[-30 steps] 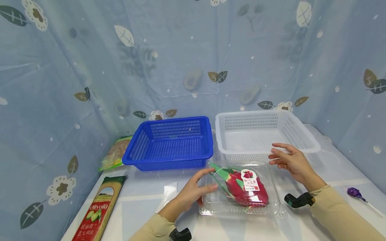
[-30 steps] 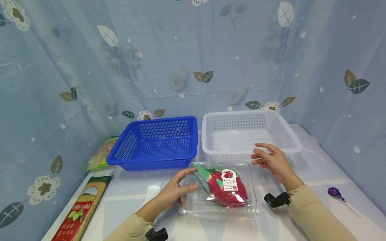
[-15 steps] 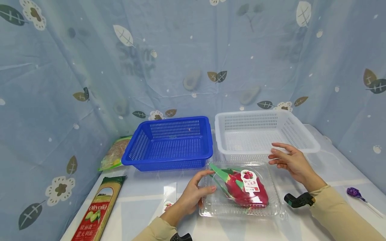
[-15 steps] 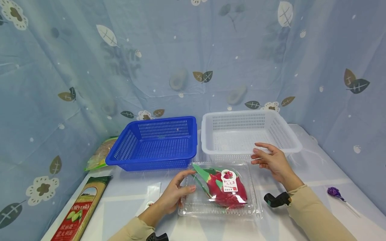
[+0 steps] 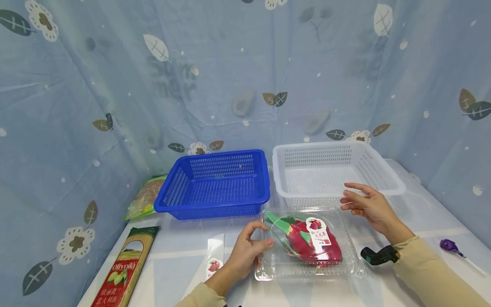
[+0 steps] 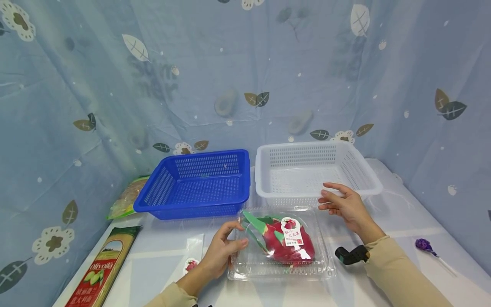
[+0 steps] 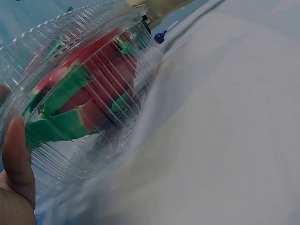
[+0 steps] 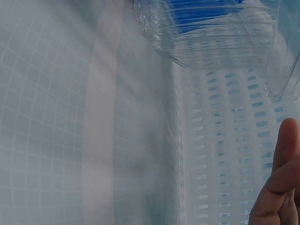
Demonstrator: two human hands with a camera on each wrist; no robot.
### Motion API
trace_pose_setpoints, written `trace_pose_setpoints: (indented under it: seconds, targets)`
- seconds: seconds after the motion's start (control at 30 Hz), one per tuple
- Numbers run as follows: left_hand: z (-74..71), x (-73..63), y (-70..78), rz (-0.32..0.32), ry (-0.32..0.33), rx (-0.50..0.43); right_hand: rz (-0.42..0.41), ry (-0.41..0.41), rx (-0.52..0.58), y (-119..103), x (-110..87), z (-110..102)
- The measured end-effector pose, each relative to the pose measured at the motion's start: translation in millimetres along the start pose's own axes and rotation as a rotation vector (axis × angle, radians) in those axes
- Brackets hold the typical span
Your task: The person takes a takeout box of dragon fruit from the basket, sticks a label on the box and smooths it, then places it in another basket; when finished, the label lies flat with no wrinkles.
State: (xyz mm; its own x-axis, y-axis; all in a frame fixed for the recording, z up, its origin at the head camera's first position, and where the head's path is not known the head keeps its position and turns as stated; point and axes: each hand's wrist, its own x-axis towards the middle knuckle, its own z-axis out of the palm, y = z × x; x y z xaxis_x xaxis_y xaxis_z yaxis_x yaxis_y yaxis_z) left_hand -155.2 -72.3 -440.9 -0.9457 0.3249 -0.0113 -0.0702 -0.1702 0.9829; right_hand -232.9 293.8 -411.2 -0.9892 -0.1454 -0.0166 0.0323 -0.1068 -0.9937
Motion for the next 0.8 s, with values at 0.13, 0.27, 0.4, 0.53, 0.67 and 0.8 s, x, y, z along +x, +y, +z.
trace_pose_setpoints:
  seconds: [0.13, 0.27, 0.4, 0.53, 0.67, 0.8]
  targets:
    - [1.1, -1.0, -1.8, 0.024, -0.005, -0.026, 0.014, 0.009, -0.011, 0, -0.7, 0]
    - [1.7, -1.5, -1.8, 0.042, -0.004, -0.05, 0.02, 0.016, -0.02, -1, 0.0, 0]
    - [2.3, -2.5, 0.1, 0.046, 0.016, -0.065, 0.019, 0.022, -0.03, -2, 0.4, 0]
    - [3.6, -5.1, 3.2, 0.045, 0.046, -0.072, 0.013, 0.023, -0.034, -2, 0.5, 0]
    - [4.7, -12.2, 7.6, 0.05, 0.083, -0.084, 0.013, 0.017, -0.032, -2, 0.0, 0]
    - [5.9, -20.7, 15.9, 0.054, 0.095, -0.103, 0.016, 0.014, -0.032, -2, -0.9, 0]
